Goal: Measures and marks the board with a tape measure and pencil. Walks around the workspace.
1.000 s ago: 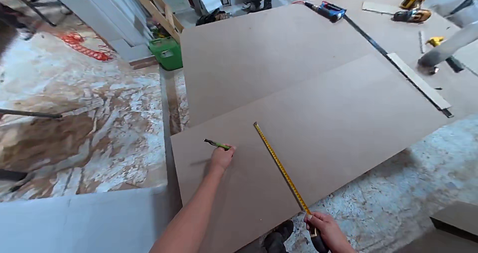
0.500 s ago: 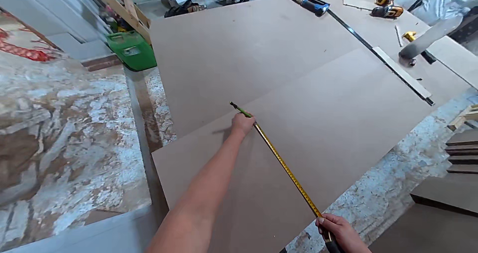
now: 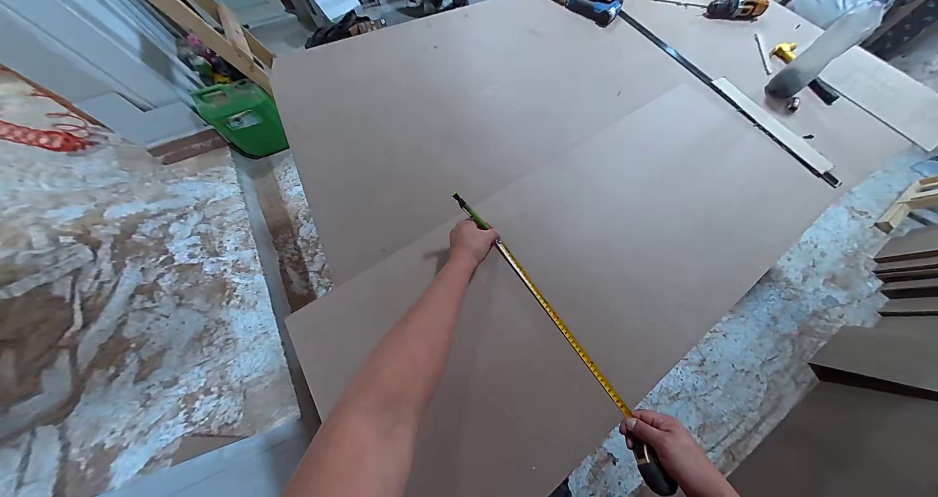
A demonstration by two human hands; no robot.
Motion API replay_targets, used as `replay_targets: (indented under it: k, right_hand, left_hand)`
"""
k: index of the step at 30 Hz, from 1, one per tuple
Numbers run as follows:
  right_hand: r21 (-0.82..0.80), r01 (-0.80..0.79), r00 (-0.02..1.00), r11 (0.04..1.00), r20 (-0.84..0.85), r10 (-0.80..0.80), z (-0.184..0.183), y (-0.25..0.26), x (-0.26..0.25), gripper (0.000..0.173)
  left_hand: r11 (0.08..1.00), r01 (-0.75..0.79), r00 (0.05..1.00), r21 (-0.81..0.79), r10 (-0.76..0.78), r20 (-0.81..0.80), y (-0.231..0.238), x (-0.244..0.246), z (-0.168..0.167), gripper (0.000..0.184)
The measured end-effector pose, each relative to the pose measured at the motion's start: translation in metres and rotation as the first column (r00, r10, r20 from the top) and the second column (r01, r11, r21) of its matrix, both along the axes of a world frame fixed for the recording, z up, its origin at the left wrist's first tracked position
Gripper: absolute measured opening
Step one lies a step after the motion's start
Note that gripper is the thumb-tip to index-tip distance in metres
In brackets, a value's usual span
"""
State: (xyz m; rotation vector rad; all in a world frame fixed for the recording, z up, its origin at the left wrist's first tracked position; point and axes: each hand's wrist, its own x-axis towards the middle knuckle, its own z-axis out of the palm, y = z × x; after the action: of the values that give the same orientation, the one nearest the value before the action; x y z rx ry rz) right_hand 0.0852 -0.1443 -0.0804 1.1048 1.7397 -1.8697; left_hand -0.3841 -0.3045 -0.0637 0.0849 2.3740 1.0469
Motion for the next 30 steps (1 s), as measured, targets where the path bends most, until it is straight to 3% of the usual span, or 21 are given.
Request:
replay_targets:
  k: [18, 24, 30]
  right_hand:
    - [-0.008, -0.010, 1.000, 1.000, 0.002, 0.010, -0.001, -0.002, 0.000, 0.026]
    - [-0.026, -0.017, 1.000, 1.000, 0.023, 0.017, 0.003, -0.024, -0.001, 0.024]
    - [-0.090, -0.031, 0.999, 0.995, 0.038, 0.034, 0.003, -0.083, 0.006, 0.025]
  left_hand:
    - [0.937, 0.244, 0.962, -0.248, -0.267, -0.063, 0.003, -0.001, 0.015, 0.034]
    - [0.937, 0.238, 0.961, -0.257, -0.266, -0.076, -0.031, 0.003, 0.015, 0.029]
    - [0.955, 0.167, 0.979, -0.245, -0.189, -0.071, -0.086, 0.014, 0.016, 0.024]
